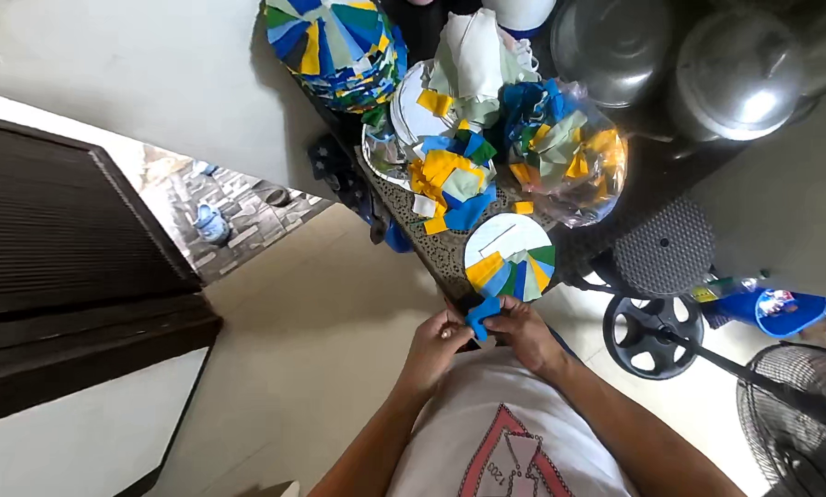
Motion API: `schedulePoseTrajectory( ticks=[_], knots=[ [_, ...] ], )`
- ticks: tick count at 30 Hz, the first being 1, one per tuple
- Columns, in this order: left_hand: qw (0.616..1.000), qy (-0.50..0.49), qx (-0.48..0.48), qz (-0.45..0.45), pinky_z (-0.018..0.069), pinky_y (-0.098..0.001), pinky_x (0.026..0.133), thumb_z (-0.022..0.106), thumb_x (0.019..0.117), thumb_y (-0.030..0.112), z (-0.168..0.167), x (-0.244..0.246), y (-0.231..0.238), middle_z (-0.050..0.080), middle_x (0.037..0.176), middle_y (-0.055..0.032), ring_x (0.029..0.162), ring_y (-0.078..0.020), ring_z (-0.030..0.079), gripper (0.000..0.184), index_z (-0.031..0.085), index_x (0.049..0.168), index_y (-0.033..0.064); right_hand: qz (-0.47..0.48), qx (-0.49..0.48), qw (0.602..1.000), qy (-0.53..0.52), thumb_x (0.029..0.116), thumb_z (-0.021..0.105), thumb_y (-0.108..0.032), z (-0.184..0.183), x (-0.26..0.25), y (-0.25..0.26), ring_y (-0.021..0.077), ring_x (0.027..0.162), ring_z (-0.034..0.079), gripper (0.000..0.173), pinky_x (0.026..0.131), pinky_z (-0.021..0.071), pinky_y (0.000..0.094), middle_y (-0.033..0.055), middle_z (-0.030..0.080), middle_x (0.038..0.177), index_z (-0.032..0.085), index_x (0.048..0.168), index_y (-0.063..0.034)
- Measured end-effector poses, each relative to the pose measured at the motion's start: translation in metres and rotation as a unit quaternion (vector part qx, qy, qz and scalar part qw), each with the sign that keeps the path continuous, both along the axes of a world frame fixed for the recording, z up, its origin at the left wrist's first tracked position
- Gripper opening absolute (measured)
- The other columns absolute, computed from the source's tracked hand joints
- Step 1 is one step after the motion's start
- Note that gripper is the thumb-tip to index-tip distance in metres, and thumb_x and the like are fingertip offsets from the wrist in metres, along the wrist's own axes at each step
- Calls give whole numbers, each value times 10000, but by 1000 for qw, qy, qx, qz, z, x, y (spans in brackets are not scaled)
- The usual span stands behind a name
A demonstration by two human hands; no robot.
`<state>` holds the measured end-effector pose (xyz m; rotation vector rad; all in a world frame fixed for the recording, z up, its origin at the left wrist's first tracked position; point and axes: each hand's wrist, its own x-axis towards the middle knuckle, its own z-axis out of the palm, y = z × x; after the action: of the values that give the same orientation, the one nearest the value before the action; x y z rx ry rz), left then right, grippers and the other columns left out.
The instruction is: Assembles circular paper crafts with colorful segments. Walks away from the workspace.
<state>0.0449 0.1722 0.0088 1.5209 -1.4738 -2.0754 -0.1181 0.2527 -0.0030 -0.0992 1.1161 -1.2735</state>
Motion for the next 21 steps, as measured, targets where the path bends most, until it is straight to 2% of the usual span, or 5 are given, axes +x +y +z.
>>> schedulePoseTrajectory(
  ticks=[4, 8, 16, 19, 21],
  knots=[
    [994, -33, -82, -61, 555, -262, 748, 704, 894, 107, 12, -4, 5, 677, 869, -37, 790, -73, 650, 133, 650, 958, 3, -4, -47, 996, -74, 911, 533, -1, 0, -14, 2, 177, 950, 719, 260, 822, 597, 328, 106, 727, 1093, 529, 1168, -41],
    [993, -56, -82, -71, 513, -236, 723, 700, 897, 79, 15, -7, 7, 639, 865, -26, 778, -57, 600, 93, 651, 935, 10, 14, -26, 997, -67, 959, 501, 6, 0, -25, 0, 188, 900, 731, 320, 776, 614, 331, 106, 734, 1054, 533, 1275, -31],
    [995, 37, 28, 93, 563, -285, 757, 634, 880, -2, -7, -14, 25, 601, 910, -39, 810, -105, 618, 88, 558, 912, 29, 142, -10, 984, 109, 915, 619, 78, 6, -41, 4, 72, 777, 671, 267, 709, 579, 238, 19, 710, 929, 661, 1175, 36],
    [987, 74, 87, 113, 611, -325, 777, 621, 912, -18, -12, -15, 30, 652, 940, -65, 842, -141, 679, 148, 558, 1044, 1, 196, 2, 960, 200, 920, 643, 50, 10, -45, 5, 58, 795, 670, 195, 723, 574, 231, 49, 722, 975, 699, 1106, 46],
    [993, 46, 51, 97, 595, -305, 764, 640, 907, -8, -14, -21, 26, 667, 925, -61, 829, -124, 673, 176, 578, 1072, -16, 227, 5, 935, 274, 933, 651, 12, 9, -51, 0, 53, 800, 669, 144, 742, 574, 233, 63, 721, 968, 707, 1061, 42]
  ],
)
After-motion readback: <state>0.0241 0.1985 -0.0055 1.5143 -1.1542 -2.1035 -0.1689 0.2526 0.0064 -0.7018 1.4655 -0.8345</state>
